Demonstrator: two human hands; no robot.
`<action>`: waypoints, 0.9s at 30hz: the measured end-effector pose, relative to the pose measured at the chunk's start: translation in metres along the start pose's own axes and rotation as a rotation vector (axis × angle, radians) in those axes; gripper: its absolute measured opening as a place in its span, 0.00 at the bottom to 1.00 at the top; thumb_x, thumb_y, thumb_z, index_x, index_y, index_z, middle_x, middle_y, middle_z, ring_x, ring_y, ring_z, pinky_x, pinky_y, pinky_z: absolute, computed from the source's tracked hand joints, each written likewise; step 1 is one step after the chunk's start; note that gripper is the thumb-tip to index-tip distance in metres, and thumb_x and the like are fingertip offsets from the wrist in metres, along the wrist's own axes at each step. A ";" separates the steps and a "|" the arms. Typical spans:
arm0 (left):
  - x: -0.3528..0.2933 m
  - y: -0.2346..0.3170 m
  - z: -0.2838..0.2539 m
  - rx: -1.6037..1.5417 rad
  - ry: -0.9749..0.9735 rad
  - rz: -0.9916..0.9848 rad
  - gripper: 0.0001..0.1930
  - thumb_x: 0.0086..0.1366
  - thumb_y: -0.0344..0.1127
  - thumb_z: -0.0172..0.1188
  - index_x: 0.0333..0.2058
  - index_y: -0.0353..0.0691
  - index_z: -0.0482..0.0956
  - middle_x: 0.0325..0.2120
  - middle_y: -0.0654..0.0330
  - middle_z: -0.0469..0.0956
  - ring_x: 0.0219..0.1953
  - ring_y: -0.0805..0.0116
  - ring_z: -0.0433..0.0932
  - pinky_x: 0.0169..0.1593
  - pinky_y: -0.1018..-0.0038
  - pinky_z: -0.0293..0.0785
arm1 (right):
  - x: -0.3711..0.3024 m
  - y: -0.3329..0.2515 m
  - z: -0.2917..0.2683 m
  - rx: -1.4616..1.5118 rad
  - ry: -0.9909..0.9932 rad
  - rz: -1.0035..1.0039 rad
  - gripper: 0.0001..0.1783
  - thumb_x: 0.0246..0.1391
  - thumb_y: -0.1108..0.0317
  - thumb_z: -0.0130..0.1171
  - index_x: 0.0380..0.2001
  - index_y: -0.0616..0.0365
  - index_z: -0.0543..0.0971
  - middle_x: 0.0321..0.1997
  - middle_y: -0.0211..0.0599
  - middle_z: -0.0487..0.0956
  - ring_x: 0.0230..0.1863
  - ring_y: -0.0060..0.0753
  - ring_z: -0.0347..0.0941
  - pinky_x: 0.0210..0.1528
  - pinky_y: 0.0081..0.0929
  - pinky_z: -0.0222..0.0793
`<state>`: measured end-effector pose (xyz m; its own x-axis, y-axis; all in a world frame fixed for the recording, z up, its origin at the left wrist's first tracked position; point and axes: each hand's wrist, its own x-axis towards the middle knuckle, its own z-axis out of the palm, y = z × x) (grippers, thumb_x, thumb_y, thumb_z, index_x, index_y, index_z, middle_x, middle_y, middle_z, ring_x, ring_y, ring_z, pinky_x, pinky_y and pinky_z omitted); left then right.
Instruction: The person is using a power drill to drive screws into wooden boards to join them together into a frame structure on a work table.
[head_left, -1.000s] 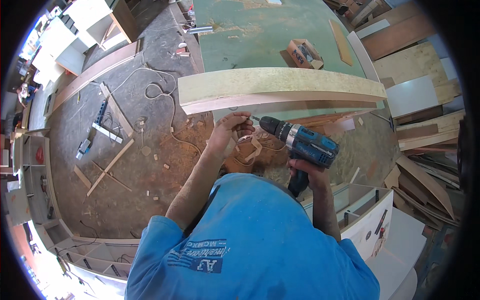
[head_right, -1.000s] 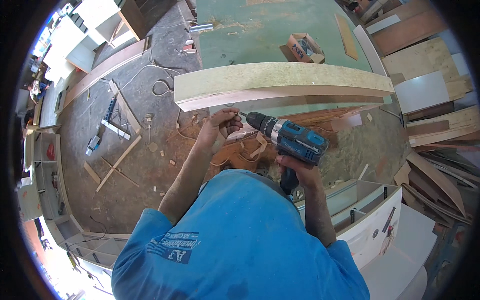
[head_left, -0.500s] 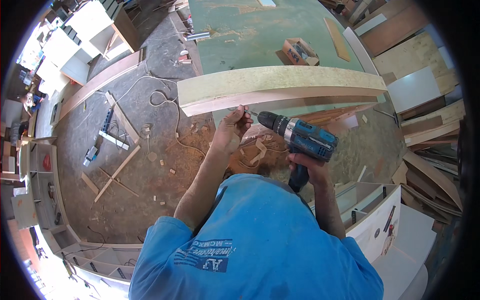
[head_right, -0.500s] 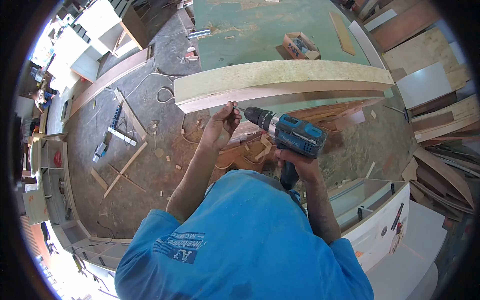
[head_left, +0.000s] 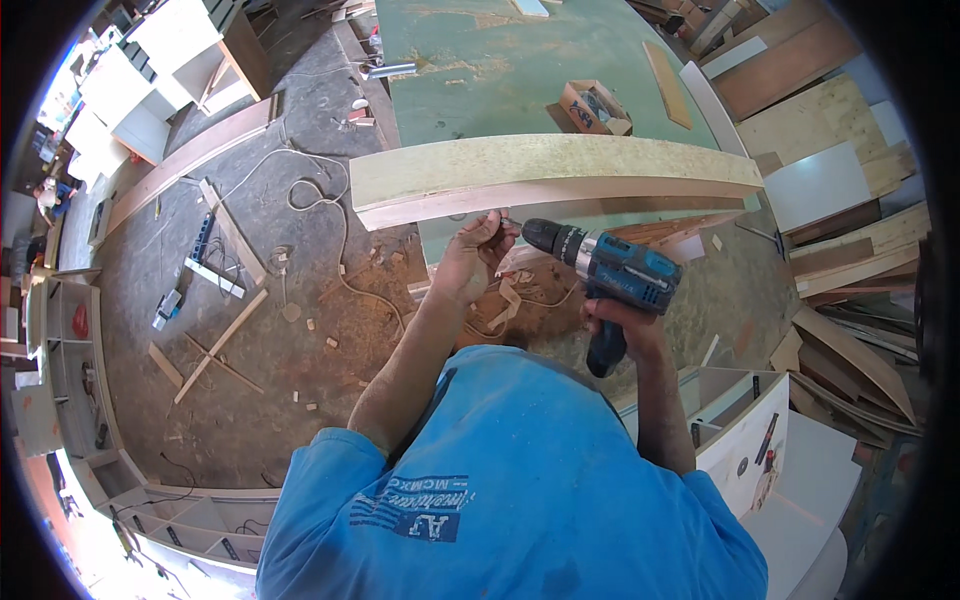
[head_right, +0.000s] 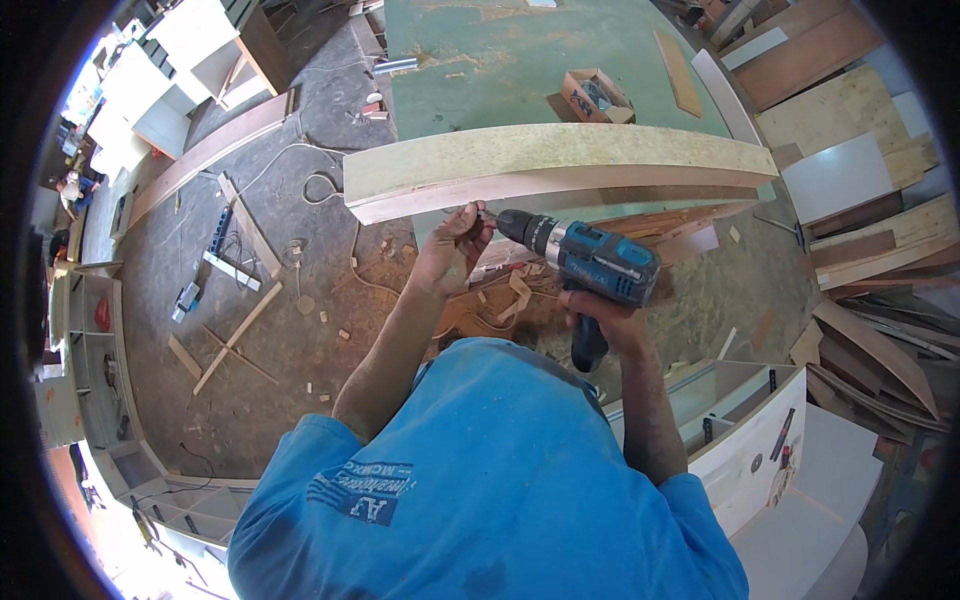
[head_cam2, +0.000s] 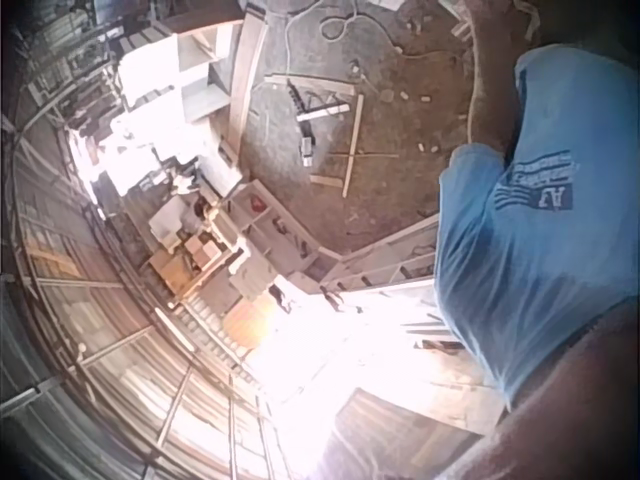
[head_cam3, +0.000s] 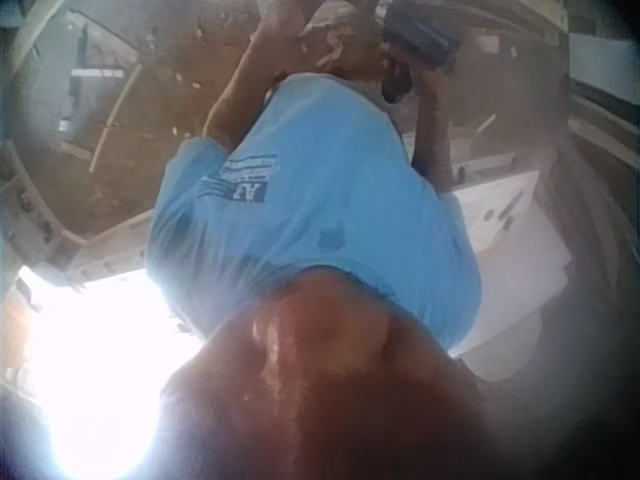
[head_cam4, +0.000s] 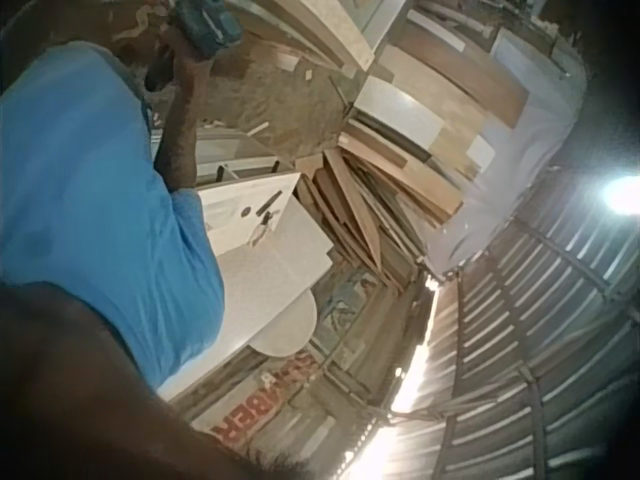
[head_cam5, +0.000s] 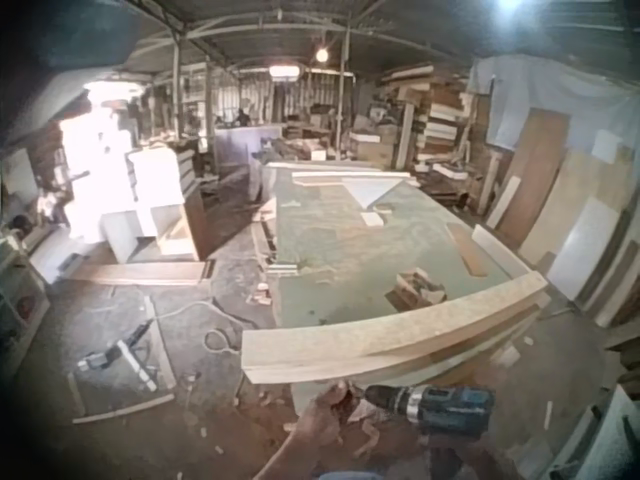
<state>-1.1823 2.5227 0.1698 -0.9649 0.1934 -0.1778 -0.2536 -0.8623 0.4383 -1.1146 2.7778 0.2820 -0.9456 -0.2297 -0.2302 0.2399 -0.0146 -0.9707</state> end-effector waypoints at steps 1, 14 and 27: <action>-0.001 0.000 0.000 -0.037 -0.034 0.007 0.11 0.75 0.37 0.58 0.48 0.35 0.79 0.37 0.61 0.80 0.42 0.71 0.82 0.47 0.80 0.82 | 0.001 -0.003 -0.001 -0.004 0.004 0.001 0.17 0.50 0.76 0.70 0.44 0.61 0.83 0.31 0.33 0.83 0.25 0.25 0.78 0.30 0.25 0.74; 0.055 0.082 0.037 0.790 -0.429 0.092 0.10 0.69 0.32 0.66 0.44 0.31 0.84 0.40 0.52 0.87 0.44 0.66 0.85 0.53 0.67 0.82 | 0.052 -0.162 -0.016 -0.590 -0.123 -0.063 0.15 0.47 0.72 0.73 0.39 0.60 0.84 0.26 0.31 0.81 0.22 0.21 0.76 0.26 0.24 0.72; 0.143 0.084 0.001 1.495 -0.485 0.348 0.10 0.68 0.32 0.67 0.43 0.32 0.87 0.36 0.56 0.87 0.41 0.71 0.83 0.49 0.71 0.79 | 0.192 -0.202 0.058 -1.134 -0.367 0.189 0.19 0.45 0.62 0.72 0.39 0.62 0.83 0.23 0.41 0.81 0.20 0.29 0.78 0.24 0.28 0.74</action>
<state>-1.3421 2.4786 0.1820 -0.8431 0.4685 0.2640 0.4160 0.2570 0.8723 -1.3319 2.6800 0.4379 -0.7535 -0.4014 -0.5206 -0.1355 0.8697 -0.4745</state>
